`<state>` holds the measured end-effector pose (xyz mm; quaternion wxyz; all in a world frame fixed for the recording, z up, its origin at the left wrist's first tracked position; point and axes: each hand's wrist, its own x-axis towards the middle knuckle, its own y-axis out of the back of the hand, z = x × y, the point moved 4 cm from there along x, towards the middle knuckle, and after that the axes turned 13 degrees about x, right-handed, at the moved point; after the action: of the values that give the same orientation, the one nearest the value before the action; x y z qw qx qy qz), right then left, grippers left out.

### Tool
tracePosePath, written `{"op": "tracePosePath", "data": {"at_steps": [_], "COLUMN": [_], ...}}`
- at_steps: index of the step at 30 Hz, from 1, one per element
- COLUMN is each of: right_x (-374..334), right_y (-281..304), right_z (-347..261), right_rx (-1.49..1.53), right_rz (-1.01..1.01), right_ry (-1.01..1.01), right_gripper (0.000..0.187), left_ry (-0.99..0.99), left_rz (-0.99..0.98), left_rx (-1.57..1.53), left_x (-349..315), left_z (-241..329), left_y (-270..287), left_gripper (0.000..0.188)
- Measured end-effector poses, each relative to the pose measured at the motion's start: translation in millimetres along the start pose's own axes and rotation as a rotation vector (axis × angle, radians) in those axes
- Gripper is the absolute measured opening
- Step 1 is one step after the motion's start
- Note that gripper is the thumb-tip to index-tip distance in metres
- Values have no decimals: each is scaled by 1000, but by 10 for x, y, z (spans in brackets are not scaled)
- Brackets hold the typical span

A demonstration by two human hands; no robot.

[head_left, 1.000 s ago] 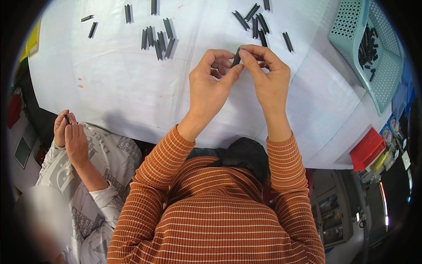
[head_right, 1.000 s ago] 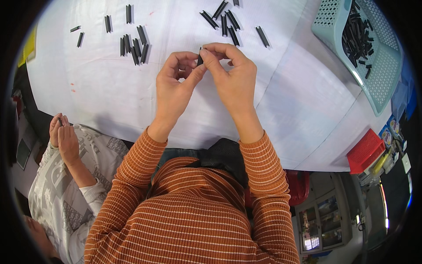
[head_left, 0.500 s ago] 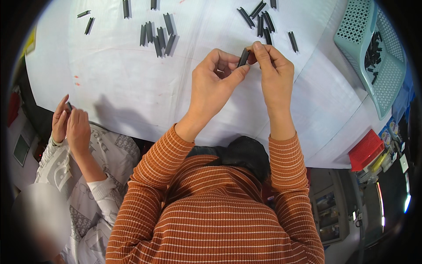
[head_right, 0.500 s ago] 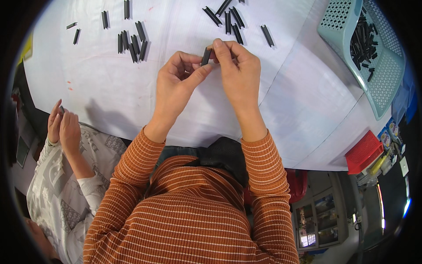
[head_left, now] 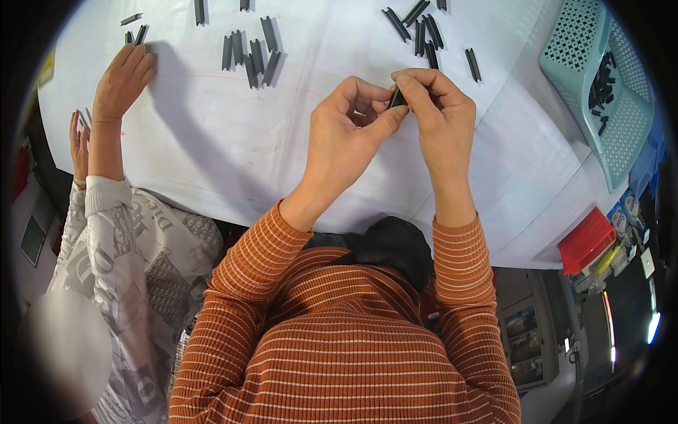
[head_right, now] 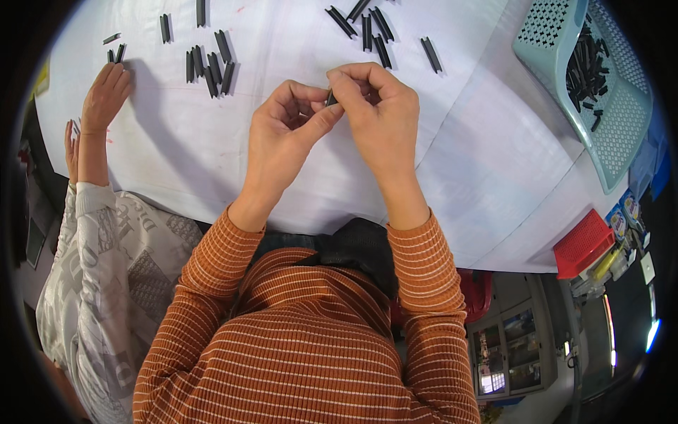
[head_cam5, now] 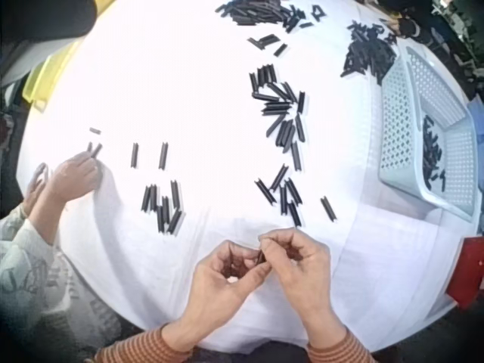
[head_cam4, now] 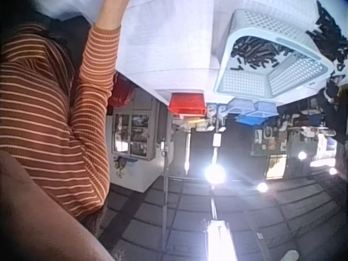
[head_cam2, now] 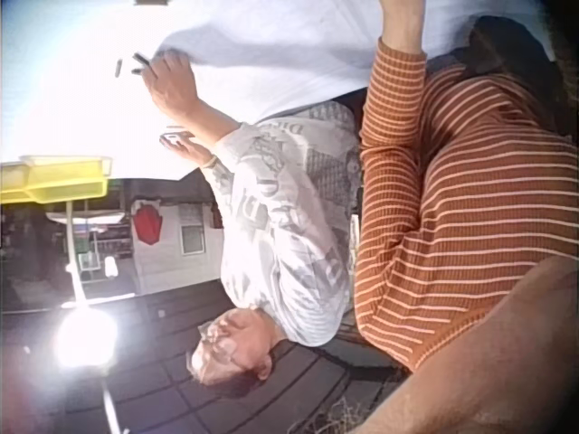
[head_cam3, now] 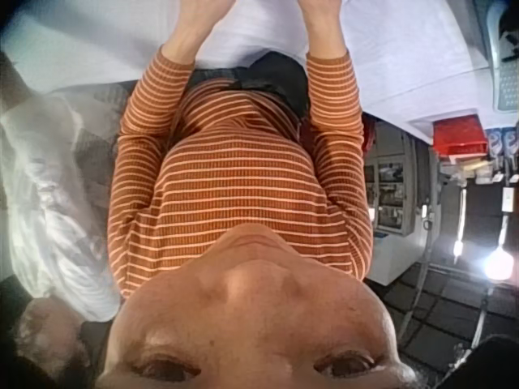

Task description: The person repeatedly picks up small black plastic clips from a white table, separates them into small piles, and transfers them into a light blue basket. Another person at the same table performs similar sorting actions. The camera wearer continues this repetitive sorting throughout the clip.

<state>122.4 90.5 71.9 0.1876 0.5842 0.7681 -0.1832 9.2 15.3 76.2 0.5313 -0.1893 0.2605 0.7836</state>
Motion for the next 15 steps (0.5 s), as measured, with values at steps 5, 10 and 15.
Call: {"op": "tracePosePath", "data": {"at_steps": [5,10,15], "right_x": [-23,78,300], "right_y": [-27,39,38], "right_z": [-61,-80,-155], "right_rx": [98,21,-625], "right_rz": [-13,-15,97], "right_ry": [-24,103,590], "right_gripper": [25,21,11], "left_ry": [-15,-124,-602], "left_rz": [10,100,275], "left_rx": [23,200,848], "left_x": [-49,12,82], "left_z": [3,9,-35], "left_y": [54,19,54], "left_gripper": [20,18,20]}}
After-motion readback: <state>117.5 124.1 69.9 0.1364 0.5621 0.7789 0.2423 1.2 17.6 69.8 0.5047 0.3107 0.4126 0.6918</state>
